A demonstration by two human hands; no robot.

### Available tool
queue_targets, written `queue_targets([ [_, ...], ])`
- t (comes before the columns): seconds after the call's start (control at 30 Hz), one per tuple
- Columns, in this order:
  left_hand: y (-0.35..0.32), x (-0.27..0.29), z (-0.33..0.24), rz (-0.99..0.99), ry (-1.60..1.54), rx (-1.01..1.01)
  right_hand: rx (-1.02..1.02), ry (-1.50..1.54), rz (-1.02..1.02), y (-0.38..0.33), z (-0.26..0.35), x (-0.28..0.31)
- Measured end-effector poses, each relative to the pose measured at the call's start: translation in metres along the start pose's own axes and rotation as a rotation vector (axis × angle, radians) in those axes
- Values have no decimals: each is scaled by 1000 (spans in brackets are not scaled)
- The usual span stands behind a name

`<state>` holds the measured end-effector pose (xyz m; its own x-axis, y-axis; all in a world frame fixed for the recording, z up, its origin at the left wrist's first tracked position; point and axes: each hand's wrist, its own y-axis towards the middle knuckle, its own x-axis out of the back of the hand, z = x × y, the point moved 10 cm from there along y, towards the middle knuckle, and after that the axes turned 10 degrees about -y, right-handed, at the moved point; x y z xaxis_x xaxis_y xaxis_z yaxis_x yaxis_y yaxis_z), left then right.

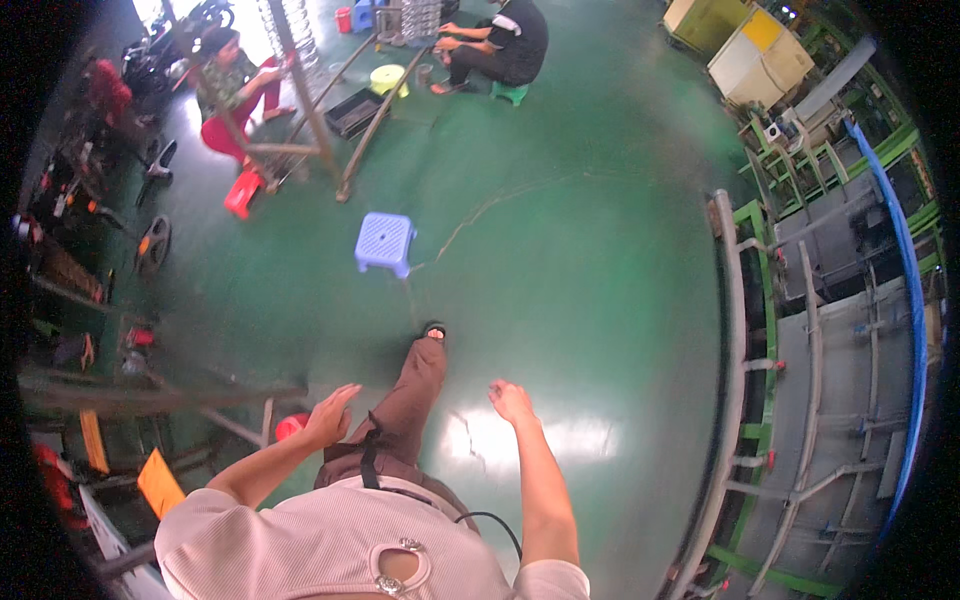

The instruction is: The person assembles small metal links into chains by hand at a table. They pick up individual links, interlock them, and form longer chains, occasionally hanging the chains on a nearby rack. Other workers are also assembling links at the same table.

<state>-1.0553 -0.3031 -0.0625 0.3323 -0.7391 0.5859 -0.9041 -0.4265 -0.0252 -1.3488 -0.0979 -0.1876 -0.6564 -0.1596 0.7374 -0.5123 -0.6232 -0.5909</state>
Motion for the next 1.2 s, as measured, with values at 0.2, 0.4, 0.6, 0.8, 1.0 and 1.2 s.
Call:
queue_targets([
  [0.2,273,-2,-12,92,2,-64,-360,160,-146,82,-199,111],
  [0.4,653,14,-136,95,-96,-191,-183,-51,-34,172,-216,243],
  [0.6,920,20,-103,-233,-174,-261,-111,209,244,431,-212,374],
  [0.8,771,-1,105,-374,-38,1089,-88,201,132,650,-260,672],
  [1.0,544,-62,58,-377,-93,2029,168,425,-379,847,-230,1022],
  [1.2,737,-119,82,-600,-35,1935,526,-9,82,980,-199,892],
])
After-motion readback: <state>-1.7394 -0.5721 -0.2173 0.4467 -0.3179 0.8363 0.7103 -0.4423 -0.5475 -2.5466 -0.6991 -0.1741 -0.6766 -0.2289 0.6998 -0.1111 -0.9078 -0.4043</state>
